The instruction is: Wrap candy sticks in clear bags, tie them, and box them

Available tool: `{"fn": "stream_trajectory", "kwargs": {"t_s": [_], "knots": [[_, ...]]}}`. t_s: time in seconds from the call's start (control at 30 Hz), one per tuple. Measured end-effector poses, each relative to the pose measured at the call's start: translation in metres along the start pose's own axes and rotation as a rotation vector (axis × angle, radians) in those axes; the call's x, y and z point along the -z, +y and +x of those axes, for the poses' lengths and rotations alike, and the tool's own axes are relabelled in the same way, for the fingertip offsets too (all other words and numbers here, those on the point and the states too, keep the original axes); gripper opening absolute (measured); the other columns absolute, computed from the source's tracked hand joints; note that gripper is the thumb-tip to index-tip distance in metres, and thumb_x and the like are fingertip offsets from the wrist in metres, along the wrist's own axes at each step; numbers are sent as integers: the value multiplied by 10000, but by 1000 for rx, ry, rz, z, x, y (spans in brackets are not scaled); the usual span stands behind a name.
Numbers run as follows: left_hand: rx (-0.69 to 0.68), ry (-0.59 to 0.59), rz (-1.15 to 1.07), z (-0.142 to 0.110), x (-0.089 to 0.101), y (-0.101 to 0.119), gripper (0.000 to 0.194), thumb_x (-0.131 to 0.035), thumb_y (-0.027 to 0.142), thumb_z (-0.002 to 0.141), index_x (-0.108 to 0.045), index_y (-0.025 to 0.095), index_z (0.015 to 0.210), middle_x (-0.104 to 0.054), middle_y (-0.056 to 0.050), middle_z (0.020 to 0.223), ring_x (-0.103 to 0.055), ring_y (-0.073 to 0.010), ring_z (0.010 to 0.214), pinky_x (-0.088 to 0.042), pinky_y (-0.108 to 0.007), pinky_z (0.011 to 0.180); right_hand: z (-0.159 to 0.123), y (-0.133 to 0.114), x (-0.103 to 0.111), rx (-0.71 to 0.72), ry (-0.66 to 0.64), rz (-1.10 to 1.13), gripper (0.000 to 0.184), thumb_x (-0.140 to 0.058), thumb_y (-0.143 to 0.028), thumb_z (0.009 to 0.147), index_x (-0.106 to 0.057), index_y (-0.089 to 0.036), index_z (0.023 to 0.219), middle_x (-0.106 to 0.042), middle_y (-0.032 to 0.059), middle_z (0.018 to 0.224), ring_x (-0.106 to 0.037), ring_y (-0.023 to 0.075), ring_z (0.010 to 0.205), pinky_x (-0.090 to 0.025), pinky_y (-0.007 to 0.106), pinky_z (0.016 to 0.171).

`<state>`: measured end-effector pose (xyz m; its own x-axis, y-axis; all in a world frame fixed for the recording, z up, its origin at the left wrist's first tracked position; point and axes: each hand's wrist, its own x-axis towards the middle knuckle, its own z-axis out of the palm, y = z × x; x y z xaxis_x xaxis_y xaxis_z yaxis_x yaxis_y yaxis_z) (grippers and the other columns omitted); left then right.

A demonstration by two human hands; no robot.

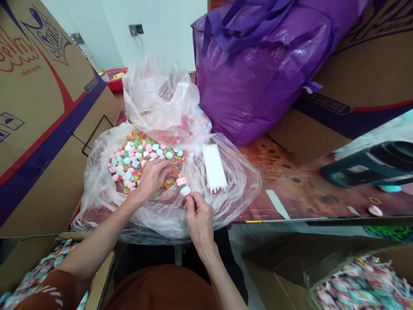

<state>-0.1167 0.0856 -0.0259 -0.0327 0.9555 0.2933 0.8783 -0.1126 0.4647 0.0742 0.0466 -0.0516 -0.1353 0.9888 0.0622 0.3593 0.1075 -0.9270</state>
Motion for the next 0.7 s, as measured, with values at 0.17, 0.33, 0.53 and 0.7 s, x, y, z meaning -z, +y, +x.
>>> {"fn": "stream_trajectory", "kwargs": {"t_s": [0.17, 0.33, 0.53, 0.7], "knots": [[-5, 14, -169, -3, 7, -15, 224, -556, 168, 895, -762, 204, 976, -717, -57, 920, -645, -201, 834, -487, -303, 786, -1, 2, -1, 6, -2, 15, 296, -494, -380, 901, -590, -198, 689, -533, -32, 561, -467, 125, 516, -365, 243, 542], [-52, -107, -23, -10, -1, -17, 289, -481, 156, 913, -753, 206, 996, -648, -74, 942, -601, -198, 819, -453, -284, 691, -2, 3, -1, 3, -7, 4, 295, -498, -390, 904, -606, -193, 713, -533, -33, 565, -484, 125, 522, -371, 241, 552], [-93, -186, 173, -12, 2, -7, 254, -440, 151, 926, -690, 184, 960, -580, -91, 936, -567, -234, 854, -444, -312, 698, -5, 3, -1, 13, -26, 5, 299, -489, -382, 915, -603, -192, 714, -526, -34, 571, -465, 119, 521, -362, 233, 543], [-23, -177, 256, -14, 5, 0, 187, -435, 118, 913, -608, 155, 975, -571, -143, 1017, -570, -279, 918, -477, -366, 758, -6, 3, -2, 23, -26, 2, 290, -490, -374, 923, -614, -194, 733, -522, -36, 572, -449, 116, 511, -361, 228, 530]]}}
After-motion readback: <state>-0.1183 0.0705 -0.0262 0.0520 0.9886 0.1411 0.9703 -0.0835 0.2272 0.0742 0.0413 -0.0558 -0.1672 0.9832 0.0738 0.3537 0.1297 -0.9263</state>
